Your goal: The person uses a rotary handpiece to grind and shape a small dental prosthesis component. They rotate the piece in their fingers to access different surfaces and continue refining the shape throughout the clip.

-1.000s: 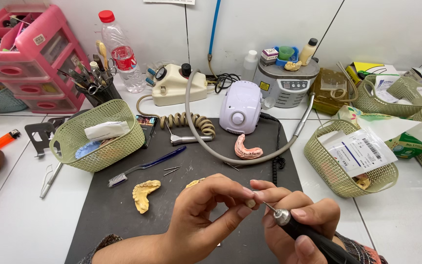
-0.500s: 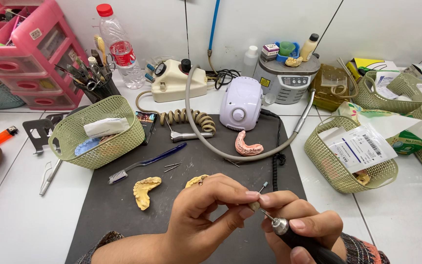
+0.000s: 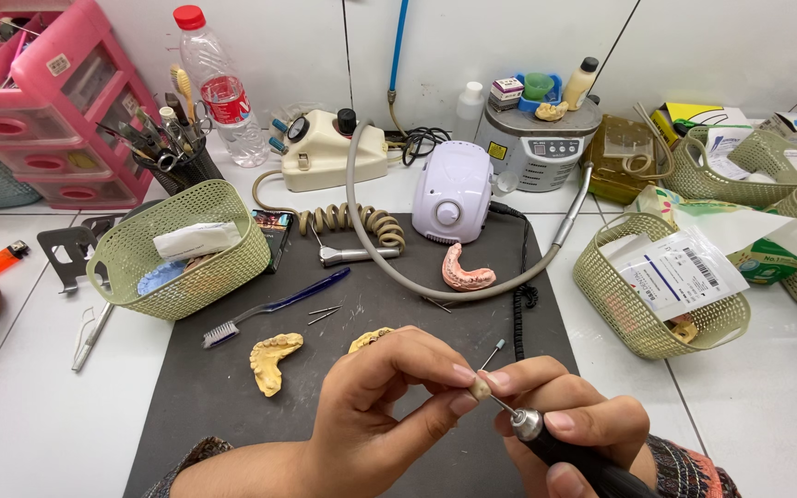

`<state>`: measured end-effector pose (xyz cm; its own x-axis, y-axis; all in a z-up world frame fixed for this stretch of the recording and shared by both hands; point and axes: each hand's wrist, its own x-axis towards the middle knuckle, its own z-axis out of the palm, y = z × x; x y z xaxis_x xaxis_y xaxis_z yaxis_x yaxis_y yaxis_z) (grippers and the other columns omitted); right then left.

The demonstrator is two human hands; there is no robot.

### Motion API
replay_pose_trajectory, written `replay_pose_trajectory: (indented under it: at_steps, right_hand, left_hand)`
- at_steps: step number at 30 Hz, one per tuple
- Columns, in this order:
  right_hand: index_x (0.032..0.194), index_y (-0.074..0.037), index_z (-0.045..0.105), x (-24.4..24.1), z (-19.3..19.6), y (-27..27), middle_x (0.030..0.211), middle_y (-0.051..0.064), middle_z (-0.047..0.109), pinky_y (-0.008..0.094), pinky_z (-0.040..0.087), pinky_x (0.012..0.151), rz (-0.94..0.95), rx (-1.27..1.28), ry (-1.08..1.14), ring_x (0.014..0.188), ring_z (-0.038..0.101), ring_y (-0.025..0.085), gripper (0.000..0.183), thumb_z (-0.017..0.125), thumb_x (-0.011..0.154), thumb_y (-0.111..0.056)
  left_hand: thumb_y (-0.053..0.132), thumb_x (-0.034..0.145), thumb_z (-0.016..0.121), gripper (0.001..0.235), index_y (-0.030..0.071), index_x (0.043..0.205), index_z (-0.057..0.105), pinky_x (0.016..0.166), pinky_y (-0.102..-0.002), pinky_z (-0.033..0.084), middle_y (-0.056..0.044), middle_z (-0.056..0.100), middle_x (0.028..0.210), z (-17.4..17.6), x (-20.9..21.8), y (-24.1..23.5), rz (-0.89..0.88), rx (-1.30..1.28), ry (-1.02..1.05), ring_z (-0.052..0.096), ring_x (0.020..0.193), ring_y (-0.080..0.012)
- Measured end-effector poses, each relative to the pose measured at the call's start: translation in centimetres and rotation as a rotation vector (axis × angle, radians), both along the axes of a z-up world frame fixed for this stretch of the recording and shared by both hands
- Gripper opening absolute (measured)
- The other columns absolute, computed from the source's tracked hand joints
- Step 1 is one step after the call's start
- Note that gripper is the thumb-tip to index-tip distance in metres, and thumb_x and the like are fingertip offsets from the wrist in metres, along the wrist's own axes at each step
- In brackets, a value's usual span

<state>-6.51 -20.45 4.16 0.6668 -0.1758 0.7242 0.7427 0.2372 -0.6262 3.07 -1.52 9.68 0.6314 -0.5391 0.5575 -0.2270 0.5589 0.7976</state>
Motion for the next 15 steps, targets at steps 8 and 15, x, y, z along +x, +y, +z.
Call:
replay_pose_trajectory:
  at_steps: [8, 15]
  right_hand:
    - [0.122, -0.005, 0.055, -0.27, 0.15, 0.05, 0.093, 0.019, 0.067, 0.041, 0.062, 0.091, -0.076, -0.049, 0.005, 0.114, 0.066, 0.036, 0.022, 0.068, 0.108, -0.015]
    - [0.125, -0.006, 0.055, -0.25, 0.22, -0.31, 0.094, 0.02, 0.067, 0.043, 0.062, 0.092, -0.037, -0.063, 0.006, 0.116, 0.065, 0.037, 0.024, 0.068, 0.107, -0.014]
  left_hand:
    - [-0.007, 0.098, 0.073, 0.02, 0.001, 0.116, 0.069, 0.083, -0.025, 0.057, -0.008, 0.07, 0.105, 0.66, 0.06, 0.29, 0.057, 0.079, -0.085, 0.068, 0.095, -0.0133]
    - [-0.006, 0.097, 0.075, 0.02, 0.002, 0.115, 0.07, 0.083, -0.027, 0.056, -0.007, 0.073, 0.104, 0.84, 0.04, 0.24, 0.116, 0.077, -0.147, 0.07, 0.096, -0.0156]
